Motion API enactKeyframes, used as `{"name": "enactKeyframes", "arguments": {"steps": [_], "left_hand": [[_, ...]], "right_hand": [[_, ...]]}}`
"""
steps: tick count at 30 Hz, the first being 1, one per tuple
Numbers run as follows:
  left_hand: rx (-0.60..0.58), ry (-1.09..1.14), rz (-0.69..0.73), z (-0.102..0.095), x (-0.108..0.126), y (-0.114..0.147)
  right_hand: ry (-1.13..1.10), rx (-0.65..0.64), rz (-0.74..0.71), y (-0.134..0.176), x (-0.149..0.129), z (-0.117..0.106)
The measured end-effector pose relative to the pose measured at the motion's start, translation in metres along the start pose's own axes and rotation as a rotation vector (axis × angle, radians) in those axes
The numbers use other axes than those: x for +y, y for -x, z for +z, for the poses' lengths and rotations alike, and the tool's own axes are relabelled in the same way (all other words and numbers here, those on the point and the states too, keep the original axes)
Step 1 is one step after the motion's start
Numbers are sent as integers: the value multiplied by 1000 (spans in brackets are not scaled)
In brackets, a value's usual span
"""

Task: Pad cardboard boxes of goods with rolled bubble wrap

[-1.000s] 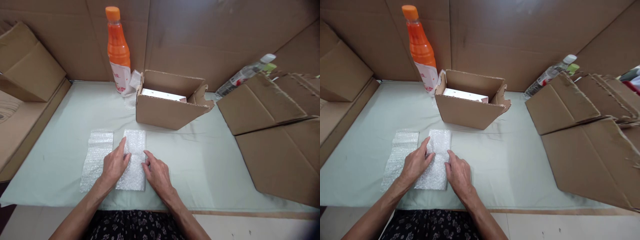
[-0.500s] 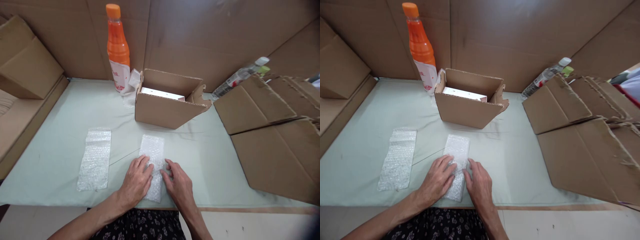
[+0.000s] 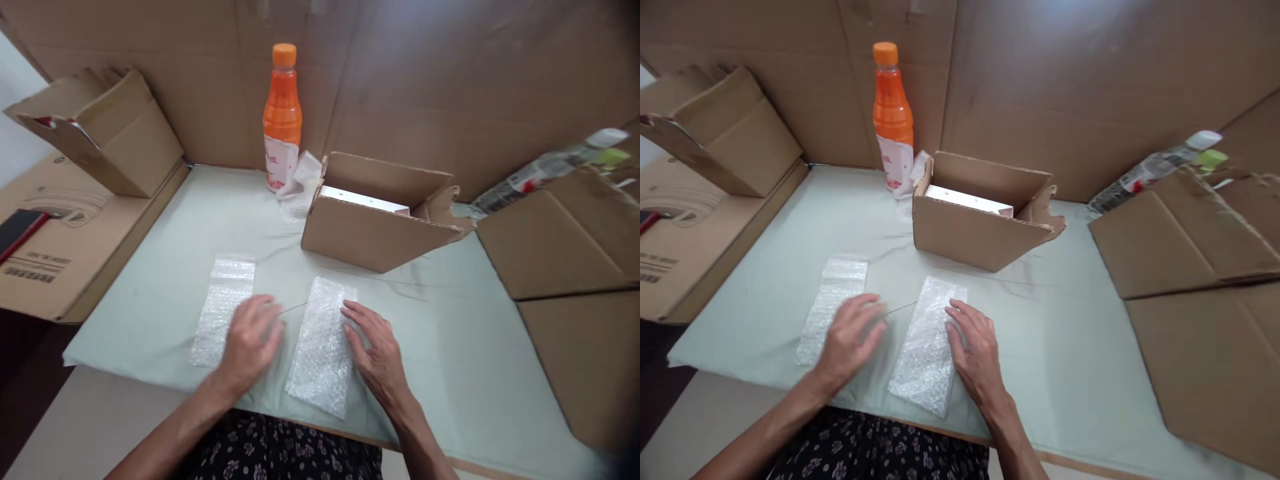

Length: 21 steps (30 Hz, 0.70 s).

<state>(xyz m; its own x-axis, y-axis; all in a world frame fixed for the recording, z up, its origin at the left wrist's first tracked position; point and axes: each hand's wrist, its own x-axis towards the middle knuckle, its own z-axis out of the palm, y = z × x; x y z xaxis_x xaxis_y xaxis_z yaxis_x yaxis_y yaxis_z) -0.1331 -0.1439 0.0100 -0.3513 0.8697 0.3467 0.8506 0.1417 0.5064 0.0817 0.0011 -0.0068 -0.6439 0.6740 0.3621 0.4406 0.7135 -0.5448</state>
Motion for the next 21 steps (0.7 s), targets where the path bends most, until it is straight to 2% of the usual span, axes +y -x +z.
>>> {"name": "enactKeyframes", "arguments": {"steps": [1, 2, 4, 6, 8, 12, 16, 18, 21], "left_hand": [[44, -90, -100, -15, -18, -2], [40, -188, -198, -29, -35, -2], [-16, -347, -362, -50, -66, -2], [-77, -425, -477, -60, -86, -1], [-98, -401, -555, -59, -94, -2], [-8, -33, -674, -46, -87, -9], [44, 264, -707, -37, -70, -18], [46, 407, -695, -32, -57, -22], [33, 595, -652, -20, -30, -32]], "right_hand": [[32, 15, 32, 0, 2, -2], [79, 12, 69, -1, 4, -3], [203, -29, 165, -7, 8, -4], [319, -92, 275, -14, 11, -4], [387, -142, 360, -18, 10, -3], [329, -175, 401, -14, -4, 7], [-30, -86, 435, -8, -22, 13], [-246, -27, 462, -4, -26, 4], [-512, -6, 499, 4, -28, -22]]}}
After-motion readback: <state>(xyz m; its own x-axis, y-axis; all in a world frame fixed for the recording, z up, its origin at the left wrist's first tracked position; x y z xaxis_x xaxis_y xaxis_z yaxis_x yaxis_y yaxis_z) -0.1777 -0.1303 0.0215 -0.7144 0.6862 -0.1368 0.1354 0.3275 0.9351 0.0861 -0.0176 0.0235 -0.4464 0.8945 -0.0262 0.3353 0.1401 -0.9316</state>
